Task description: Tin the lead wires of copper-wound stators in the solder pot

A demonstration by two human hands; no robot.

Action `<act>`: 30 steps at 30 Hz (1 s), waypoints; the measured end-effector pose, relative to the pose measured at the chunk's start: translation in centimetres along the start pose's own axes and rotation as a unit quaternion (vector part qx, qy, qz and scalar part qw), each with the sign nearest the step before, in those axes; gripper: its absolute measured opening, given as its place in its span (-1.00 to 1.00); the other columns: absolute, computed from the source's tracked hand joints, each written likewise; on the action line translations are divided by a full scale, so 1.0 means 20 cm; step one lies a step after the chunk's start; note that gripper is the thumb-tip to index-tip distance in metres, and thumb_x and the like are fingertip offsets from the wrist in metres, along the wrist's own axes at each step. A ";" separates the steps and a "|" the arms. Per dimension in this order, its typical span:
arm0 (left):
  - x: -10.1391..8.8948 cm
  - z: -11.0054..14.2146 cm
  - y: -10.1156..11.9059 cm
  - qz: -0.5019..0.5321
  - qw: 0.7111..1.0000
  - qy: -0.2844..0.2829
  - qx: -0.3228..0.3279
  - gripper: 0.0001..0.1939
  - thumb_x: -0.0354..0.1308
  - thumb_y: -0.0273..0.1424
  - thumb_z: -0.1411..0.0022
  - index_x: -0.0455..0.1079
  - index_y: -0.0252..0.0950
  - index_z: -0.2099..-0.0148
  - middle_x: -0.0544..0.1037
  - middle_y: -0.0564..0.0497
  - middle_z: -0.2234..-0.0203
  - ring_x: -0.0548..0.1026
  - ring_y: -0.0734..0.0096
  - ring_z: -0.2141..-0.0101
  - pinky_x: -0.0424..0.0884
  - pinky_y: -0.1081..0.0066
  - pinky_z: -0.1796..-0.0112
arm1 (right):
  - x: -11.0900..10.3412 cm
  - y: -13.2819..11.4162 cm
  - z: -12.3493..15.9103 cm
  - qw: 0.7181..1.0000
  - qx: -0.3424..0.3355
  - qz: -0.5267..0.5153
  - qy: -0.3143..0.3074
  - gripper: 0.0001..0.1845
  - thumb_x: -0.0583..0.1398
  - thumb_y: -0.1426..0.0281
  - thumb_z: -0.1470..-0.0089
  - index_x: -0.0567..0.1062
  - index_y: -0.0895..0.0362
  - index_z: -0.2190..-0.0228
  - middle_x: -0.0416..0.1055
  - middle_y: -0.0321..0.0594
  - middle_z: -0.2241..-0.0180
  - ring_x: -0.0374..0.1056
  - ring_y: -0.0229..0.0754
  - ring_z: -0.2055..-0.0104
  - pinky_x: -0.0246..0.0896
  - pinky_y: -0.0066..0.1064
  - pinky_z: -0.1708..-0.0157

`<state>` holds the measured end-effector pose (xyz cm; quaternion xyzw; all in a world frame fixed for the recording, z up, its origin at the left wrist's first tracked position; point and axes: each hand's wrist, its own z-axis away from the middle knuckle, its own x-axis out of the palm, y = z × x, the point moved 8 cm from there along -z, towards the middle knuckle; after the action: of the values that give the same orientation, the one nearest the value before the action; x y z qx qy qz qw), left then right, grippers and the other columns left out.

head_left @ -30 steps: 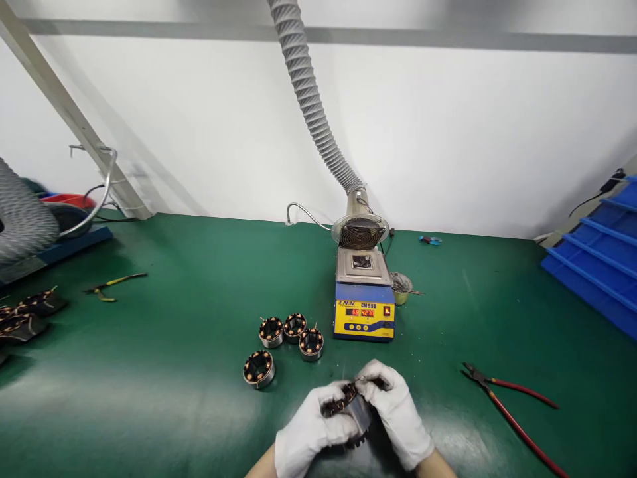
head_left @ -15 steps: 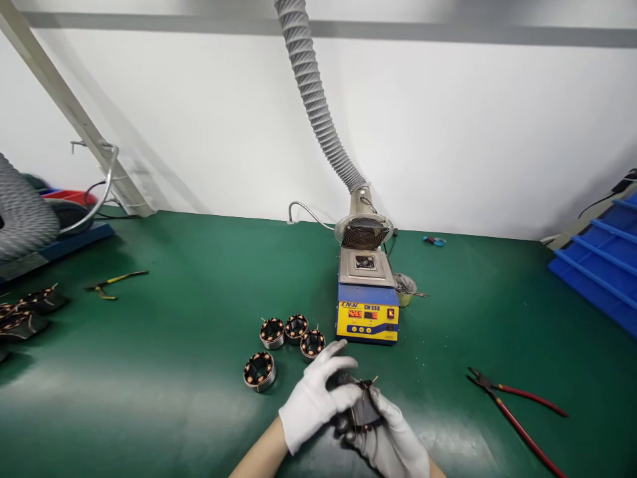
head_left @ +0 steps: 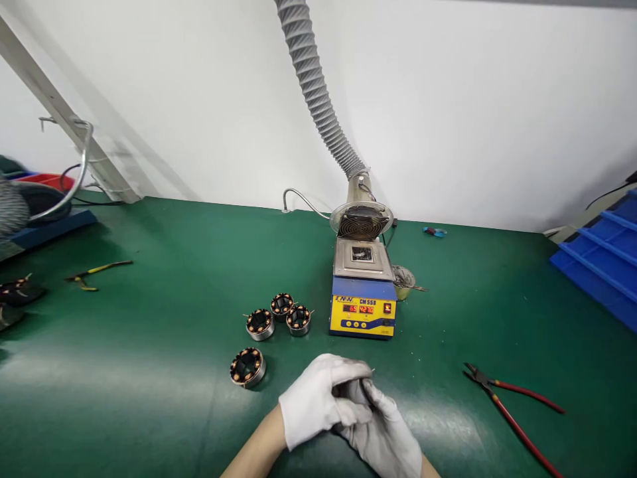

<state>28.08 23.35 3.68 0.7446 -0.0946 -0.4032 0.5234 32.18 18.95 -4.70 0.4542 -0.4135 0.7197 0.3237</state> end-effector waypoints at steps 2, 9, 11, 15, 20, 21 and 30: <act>-0.03 0.01 -0.06 0.083 0.992 0.085 -0.044 -0.79 0.09 -0.31 -0.14 0.49 -0.31 0.30 0.54 -0.07 0.30 0.45 0.25 0.25 0.30 0.39 0.18 | 0.01 0.01 0.00 1.000 0.004 0.024 -0.006 -0.74 0.28 0.32 0.05 0.48 0.10 0.25 0.49 -0.21 0.25 0.39 -0.19 0.25 0.24 -0.38 0.28; -0.09 0.07 -0.32 0.349 0.887 0.237 -0.191 -0.58 0.00 -0.08 -0.20 0.40 -0.36 0.40 0.54 -0.10 0.39 0.47 0.24 0.28 0.33 0.36 0.20 | 0.00 0.01 0.01 0.999 0.011 0.041 0.022 -0.58 0.27 0.24 0.06 0.45 0.24 0.19 0.45 -0.03 0.22 0.38 -0.10 0.25 0.21 -0.35 0.29; -0.06 0.06 -0.30 0.354 0.901 0.169 -0.188 -0.60 0.03 -0.11 -0.19 0.43 -0.36 0.18 0.52 -0.12 0.19 0.44 0.20 0.14 0.29 0.32 0.08 | -0.01 0.02 0.00 0.999 0.013 0.034 0.024 -0.58 0.26 0.21 0.05 0.45 0.23 0.19 0.44 -0.05 0.21 0.36 -0.10 0.22 0.20 -0.34 0.25; 0.01 0.06 -0.26 0.339 0.899 0.167 -0.220 -0.72 0.18 -0.30 0.02 0.49 -0.36 0.27 0.55 -0.10 0.29 0.47 0.18 0.21 0.34 0.33 0.15 | -0.03 0.04 -0.01 0.998 -0.014 0.055 0.035 -0.68 0.27 0.23 0.04 0.46 0.10 0.23 0.46 -0.17 0.23 0.36 -0.15 0.24 0.19 -0.32 0.26; -0.01 0.08 -0.33 0.473 0.792 0.319 -0.220 -0.71 0.26 -0.24 0.05 0.43 -0.36 0.34 0.52 -0.01 0.58 0.46 0.37 0.51 0.37 0.44 0.42 | -0.03 0.03 0.01 0.998 0.009 0.047 0.047 -0.67 0.28 0.26 0.07 0.48 0.14 0.24 0.47 -0.14 0.28 0.36 -0.17 0.30 0.17 -0.43 0.39; -0.04 0.10 -0.36 0.494 0.767 0.353 -0.207 -0.70 0.27 -0.23 0.04 0.42 -0.35 0.31 0.52 0.01 0.58 0.46 0.39 0.50 0.38 0.44 0.38 | -0.02 0.03 0.01 0.998 0.026 0.033 0.040 -0.65 0.28 0.24 0.07 0.48 0.16 0.23 0.47 -0.12 0.29 0.36 -0.18 0.33 0.15 -0.47 0.44; 0.09 0.10 -0.24 0.238 0.958 -0.021 -0.160 -0.05 0.37 -0.52 0.33 0.16 -0.17 -0.18 0.38 -0.07 0.02 0.37 0.08 0.07 0.34 0.26 0.08 | 0.05 0.02 -0.01 0.995 0.091 -0.037 0.008 -0.38 0.18 0.00 0.07 0.45 0.20 0.11 0.48 -0.08 0.21 0.36 -0.06 0.17 0.20 -0.25 0.16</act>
<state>26.51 23.11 -1.65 0.5986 -0.2142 -0.2928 0.7142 31.40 18.95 -3.95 0.4909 -0.3262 0.7456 0.3109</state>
